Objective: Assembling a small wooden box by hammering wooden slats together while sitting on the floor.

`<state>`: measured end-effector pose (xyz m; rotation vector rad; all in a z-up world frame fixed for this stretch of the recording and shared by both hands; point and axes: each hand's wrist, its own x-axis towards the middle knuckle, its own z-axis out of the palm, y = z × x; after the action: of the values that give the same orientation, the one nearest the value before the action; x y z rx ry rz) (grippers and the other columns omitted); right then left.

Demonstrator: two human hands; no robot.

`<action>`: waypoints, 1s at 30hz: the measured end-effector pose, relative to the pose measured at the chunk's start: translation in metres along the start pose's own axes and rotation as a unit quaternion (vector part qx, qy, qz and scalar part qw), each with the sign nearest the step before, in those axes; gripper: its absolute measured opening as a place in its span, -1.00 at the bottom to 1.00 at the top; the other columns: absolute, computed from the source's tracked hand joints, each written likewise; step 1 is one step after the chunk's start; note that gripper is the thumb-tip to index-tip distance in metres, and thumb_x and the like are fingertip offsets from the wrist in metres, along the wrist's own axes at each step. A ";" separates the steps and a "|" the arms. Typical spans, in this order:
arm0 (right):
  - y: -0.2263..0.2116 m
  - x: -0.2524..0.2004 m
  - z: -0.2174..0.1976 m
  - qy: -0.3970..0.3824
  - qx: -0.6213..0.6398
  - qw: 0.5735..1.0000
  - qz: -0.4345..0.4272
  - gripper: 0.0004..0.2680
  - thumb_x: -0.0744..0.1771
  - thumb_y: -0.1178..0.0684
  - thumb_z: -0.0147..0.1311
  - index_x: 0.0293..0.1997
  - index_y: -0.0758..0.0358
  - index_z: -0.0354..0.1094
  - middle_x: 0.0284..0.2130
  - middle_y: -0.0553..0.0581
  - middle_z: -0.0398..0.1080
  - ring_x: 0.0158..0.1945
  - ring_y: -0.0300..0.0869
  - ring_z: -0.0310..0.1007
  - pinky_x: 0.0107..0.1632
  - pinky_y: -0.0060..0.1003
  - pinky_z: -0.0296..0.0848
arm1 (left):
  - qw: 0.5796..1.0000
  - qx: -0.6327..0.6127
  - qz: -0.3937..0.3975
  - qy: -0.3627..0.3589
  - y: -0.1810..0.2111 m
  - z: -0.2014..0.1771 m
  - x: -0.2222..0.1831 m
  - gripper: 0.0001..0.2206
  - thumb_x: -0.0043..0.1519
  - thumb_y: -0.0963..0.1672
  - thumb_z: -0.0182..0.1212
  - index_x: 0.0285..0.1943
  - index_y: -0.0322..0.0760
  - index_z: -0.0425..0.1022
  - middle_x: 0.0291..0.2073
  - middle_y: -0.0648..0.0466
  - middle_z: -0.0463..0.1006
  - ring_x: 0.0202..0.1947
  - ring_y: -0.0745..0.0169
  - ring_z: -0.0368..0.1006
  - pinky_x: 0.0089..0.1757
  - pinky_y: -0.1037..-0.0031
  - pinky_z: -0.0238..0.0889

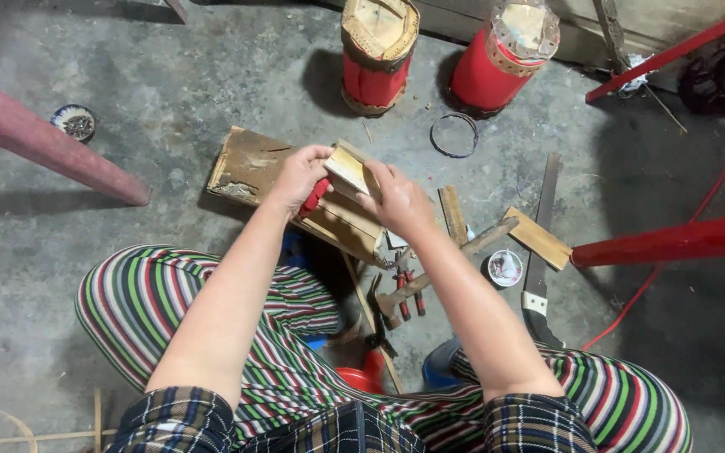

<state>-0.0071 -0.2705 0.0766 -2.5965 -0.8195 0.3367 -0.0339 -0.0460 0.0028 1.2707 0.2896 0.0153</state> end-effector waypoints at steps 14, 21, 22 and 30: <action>-0.019 0.018 0.080 0.125 0.194 0.970 0.076 -0.51 0.26 -0.10 0.25 0.35 -0.11 0.21 -0.02 0.15 0.46 0.08 0.11 0.50 0.08 0.01 0.55 | 0.954 0.194 0.169 0.153 -0.035 -0.008 0.016 -0.82 0.21 -0.27 0.12 -0.19 -0.24 0.64 -0.48 -0.02 0.60 -0.73 0.31 0.46 -0.64 0.58 0.36; -0.018 0.018 0.083 0.261 -0.017 0.965 0.008 -0.49 0.22 -0.11 0.25 0.35 -0.20 0.22 -0.38 0.03 0.27 -0.44 0.09 0.51 -0.37 0.02 0.58 | 0.932 0.238 0.201 0.185 -0.052 -0.014 0.027 -0.85 0.20 -0.27 0.15 -0.22 -0.21 0.63 -0.54 0.01 0.52 -0.74 0.29 0.46 -0.65 0.56 0.34; -0.018 0.019 0.081 0.259 -0.016 0.966 0.006 -0.49 0.22 -0.11 0.25 0.35 -0.20 0.22 -0.38 0.03 0.27 -0.44 0.09 0.51 -0.37 0.02 0.58 | 0.931 0.239 0.200 0.187 -0.051 -0.015 0.026 -0.85 0.20 -0.27 0.15 -0.22 -0.21 0.63 -0.54 0.01 0.52 -0.74 0.29 0.46 -0.65 0.56 0.34; -0.009 0.027 0.089 0.135 0.212 0.965 0.074 -0.45 0.22 -0.10 0.32 0.40 -0.12 0.24 -0.07 0.15 0.47 0.10 0.08 0.49 0.08 -0.06 0.54 | 0.898 0.300 0.267 0.179 -0.036 -0.008 0.013 -0.85 0.19 -0.28 0.15 -0.21 -0.18 0.58 -0.36 -0.03 0.60 -0.23 -0.04 0.56 -0.13 0.25 0.41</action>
<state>-0.0206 -0.2214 -0.0012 -2.2366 -0.4056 0.1681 -0.0282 -0.0469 -0.0361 1.9352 0.2583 0.6840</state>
